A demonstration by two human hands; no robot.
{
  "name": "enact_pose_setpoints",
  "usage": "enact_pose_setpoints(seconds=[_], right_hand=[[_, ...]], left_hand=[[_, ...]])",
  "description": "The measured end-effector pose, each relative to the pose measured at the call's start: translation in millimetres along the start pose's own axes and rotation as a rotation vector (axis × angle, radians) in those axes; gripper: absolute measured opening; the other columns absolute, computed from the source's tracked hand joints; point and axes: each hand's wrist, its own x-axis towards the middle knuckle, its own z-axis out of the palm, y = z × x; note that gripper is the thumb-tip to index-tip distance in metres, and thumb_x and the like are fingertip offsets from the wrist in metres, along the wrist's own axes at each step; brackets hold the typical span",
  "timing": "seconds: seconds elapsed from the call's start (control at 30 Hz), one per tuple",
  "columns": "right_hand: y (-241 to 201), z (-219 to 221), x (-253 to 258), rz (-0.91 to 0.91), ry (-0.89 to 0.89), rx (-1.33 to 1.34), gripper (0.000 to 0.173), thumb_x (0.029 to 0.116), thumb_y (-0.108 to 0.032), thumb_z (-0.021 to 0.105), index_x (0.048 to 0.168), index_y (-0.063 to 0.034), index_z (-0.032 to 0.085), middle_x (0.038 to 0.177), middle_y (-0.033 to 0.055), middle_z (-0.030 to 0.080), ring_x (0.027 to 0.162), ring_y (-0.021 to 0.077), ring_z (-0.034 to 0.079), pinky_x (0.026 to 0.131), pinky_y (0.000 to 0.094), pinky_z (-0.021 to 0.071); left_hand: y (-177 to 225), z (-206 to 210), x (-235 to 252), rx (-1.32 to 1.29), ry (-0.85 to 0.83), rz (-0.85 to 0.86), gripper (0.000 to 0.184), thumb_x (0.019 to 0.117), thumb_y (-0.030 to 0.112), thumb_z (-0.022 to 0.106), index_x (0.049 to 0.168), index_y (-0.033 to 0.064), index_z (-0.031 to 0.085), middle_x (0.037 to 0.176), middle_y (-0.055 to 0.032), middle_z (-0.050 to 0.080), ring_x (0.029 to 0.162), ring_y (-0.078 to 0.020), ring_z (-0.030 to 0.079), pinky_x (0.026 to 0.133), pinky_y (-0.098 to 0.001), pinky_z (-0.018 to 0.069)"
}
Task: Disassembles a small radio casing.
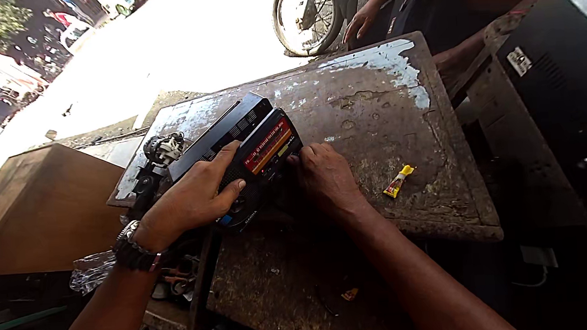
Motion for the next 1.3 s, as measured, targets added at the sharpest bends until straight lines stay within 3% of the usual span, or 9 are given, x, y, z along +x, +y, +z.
enact_pose_setpoints(seconds=[0.13,0.4,0.6,0.67,0.87,1.17,1.3], right_hand=[[-0.5,-1.4,0.1,0.029,-0.024,0.019,0.046,0.1087,-0.034,0.046,0.08,-0.0019,0.061,0.08,0.0158,0.061,0.085,0.0344,0.066,0.07,0.0471,0.0536],[-3.9,-9.3,0.9,0.093,-0.077,0.009,0.052,0.1102,-0.038,0.04,0.072,-0.0075,0.058,0.07,0.0107,0.06,0.074,0.0298,0.066,0.061,0.0467,0.0498],[-4.5,-6.9,-2.1,0.095,-0.055,-0.037,0.052,0.1077,-0.046,0.043,0.087,-0.003,0.063,0.087,0.0145,0.061,0.089,0.0335,0.066,0.068,0.0474,0.0534],[-3.6,-5.1,-1.3,0.066,-0.053,-0.072,0.047,0.1075,-0.042,0.045,0.092,-0.0018,0.063,0.09,0.0155,0.062,0.092,0.0341,0.066,0.07,0.0472,0.0545],[-1.5,-3.3,-0.2,0.027,-0.04,-0.091,0.041,0.1077,-0.037,0.046,0.089,-0.0035,0.062,0.088,0.0137,0.061,0.09,0.0321,0.066,0.07,0.0462,0.054],[0.9,-3.5,0.1,0.019,-0.038,-0.1,0.043,0.1083,-0.038,0.046,0.086,-0.005,0.062,0.086,0.0124,0.062,0.088,0.0304,0.066,0.07,0.0459,0.0543],[1.3,-3.0,-0.6,0.02,-0.035,-0.102,0.043,0.1086,-0.039,0.045,0.087,-0.0055,0.063,0.085,0.0118,0.062,0.086,0.0293,0.066,0.069,0.0453,0.0543]], left_hand=[[2.9,-0.5,-0.6,-0.005,-0.003,-0.007,0.065,0.0994,0.029,0.06,0.158,0.0128,0.036,0.103,-0.0036,0.072,0.083,-0.0102,0.071,0.072,-0.0334,0.0608],[6.5,0.4,-2.2,-0.01,0.013,-0.013,0.065,0.0991,0.029,0.06,0.158,0.0129,0.036,0.096,-0.0042,0.071,0.075,-0.012,0.07,0.065,-0.0347,0.0593],[6.5,0.6,-6.8,-0.027,0.026,-0.01,0.065,0.1003,0.026,0.062,0.159,0.0131,0.036,0.101,-0.0084,0.072,0.077,-0.0169,0.071,0.064,-0.0375,0.0589],[5.3,0.6,-7.9,-0.029,0.039,0.013,0.064,0.1005,0.026,0.06,0.158,0.0126,0.036,0.101,-0.0095,0.072,0.077,-0.0188,0.071,0.065,-0.0391,0.0583],[-5.8,4.5,5.1,-0.029,-0.002,0.028,0.066,0.0995,0.03,0.06,0.158,0.0136,0.035,0.085,-0.0051,0.068,0.071,-0.0167,0.068,0.064,-0.0406,0.0582],[-1.2,3.6,5.7,-0.033,-0.025,-0.01,0.066,0.1012,0.031,0.059,0.159,0.0127,0.032,0.094,-0.0072,0.069,0.081,-0.0199,0.071,0.072,-0.0436,0.0594],[-0.7,4.1,5.1,-0.033,-0.021,-0.01,0.067,0.1013,0.031,0.059,0.16,0.0136,0.031,0.088,-0.0055,0.068,0.074,-0.0191,0.069,0.066,-0.043,0.0587]])
